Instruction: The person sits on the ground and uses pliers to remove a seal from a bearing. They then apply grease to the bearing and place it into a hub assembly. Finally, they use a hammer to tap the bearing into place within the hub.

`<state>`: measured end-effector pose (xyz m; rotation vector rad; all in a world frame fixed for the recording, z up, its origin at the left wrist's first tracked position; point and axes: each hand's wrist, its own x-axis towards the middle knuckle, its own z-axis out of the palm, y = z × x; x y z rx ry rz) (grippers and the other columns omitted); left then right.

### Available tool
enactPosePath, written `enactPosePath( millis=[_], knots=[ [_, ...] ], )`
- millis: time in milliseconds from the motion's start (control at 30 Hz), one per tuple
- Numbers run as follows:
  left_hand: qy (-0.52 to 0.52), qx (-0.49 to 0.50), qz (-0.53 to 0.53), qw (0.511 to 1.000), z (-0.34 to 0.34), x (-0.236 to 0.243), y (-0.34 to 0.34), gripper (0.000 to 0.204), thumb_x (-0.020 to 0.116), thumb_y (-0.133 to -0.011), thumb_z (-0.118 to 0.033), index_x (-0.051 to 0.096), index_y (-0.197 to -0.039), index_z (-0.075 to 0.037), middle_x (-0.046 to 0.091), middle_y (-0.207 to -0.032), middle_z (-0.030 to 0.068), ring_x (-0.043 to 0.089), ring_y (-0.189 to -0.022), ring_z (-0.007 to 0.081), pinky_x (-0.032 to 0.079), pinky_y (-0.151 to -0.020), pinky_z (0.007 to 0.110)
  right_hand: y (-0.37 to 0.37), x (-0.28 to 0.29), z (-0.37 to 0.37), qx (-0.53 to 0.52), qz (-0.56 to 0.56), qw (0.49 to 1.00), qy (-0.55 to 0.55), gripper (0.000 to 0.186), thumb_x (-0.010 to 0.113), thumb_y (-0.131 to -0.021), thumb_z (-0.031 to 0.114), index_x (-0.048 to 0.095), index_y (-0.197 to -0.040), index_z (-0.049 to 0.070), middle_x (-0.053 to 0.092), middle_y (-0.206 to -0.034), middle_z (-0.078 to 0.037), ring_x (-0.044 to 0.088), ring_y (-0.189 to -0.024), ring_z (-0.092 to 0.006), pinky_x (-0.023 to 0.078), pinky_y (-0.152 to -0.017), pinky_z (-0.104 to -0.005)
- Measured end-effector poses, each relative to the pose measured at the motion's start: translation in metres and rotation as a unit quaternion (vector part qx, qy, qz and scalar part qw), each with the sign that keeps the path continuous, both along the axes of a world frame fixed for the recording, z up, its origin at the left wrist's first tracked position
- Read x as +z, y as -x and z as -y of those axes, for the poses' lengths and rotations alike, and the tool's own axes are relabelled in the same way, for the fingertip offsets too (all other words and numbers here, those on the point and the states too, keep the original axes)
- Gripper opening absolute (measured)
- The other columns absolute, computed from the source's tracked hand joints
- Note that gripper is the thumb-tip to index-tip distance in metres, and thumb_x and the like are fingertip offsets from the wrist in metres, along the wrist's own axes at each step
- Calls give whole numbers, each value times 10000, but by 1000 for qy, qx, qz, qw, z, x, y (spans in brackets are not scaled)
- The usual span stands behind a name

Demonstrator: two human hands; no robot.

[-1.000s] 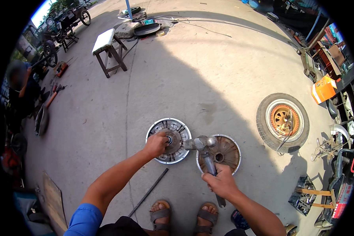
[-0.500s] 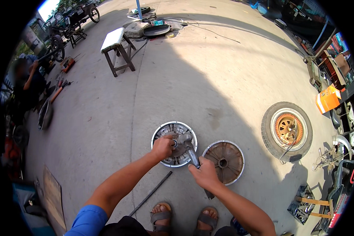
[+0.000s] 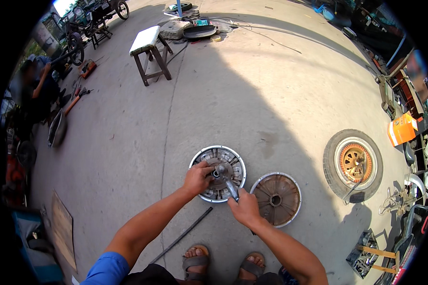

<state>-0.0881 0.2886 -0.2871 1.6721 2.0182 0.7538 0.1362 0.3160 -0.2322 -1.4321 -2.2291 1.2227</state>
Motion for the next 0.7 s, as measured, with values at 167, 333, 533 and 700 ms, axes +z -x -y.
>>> enactPosePath(
  millis=[167, 333, 533, 700],
  knots=[
    [15, 12, 7, 1000, 0, -4, 0, 363, 806, -718, -121, 765, -1074, -65, 681, -1020, 109, 676, -959, 335, 541, -810, 439, 9, -7, -9, 18, 24, 999, -13, 309, 690, -846, 231, 606, -824, -66, 644, -742, -304, 652, -748, -497, 503, -680, -549],
    [18, 13, 28, 999, -1, 0, -1, 357, 807, -722, -123, 766, -1071, -59, 681, -1013, 114, 673, -966, 336, 538, -810, 433, 11, -8, -10, 12, 32, 999, -7, 322, 690, -862, 242, 602, -849, -68, 643, -760, -318, 651, -776, -509, 504, -694, -551],
    [13, 30, 29, 999, 0, -7, -1, 364, 817, -709, -133, 768, -1062, -59, 685, -992, 119, 678, -958, 335, 539, -803, 433, 14, -6, -9, 31, 57, 998, -12, 331, 679, -883, 241, 595, -876, -79, 647, -782, -330, 650, -795, -518, 505, -710, -558],
    [-24, 54, -4, 998, 6, -6, 6, 443, 839, -688, -116, 730, -1113, -50, 646, -1067, 123, 613, -1061, 348, 501, -913, 442, 15, -8, -10, 33, 61, 998, -6, 351, 676, -890, 257, 588, -899, -84, 652, -786, -325, 648, -800, -520, 504, -727, -573]
  ],
)
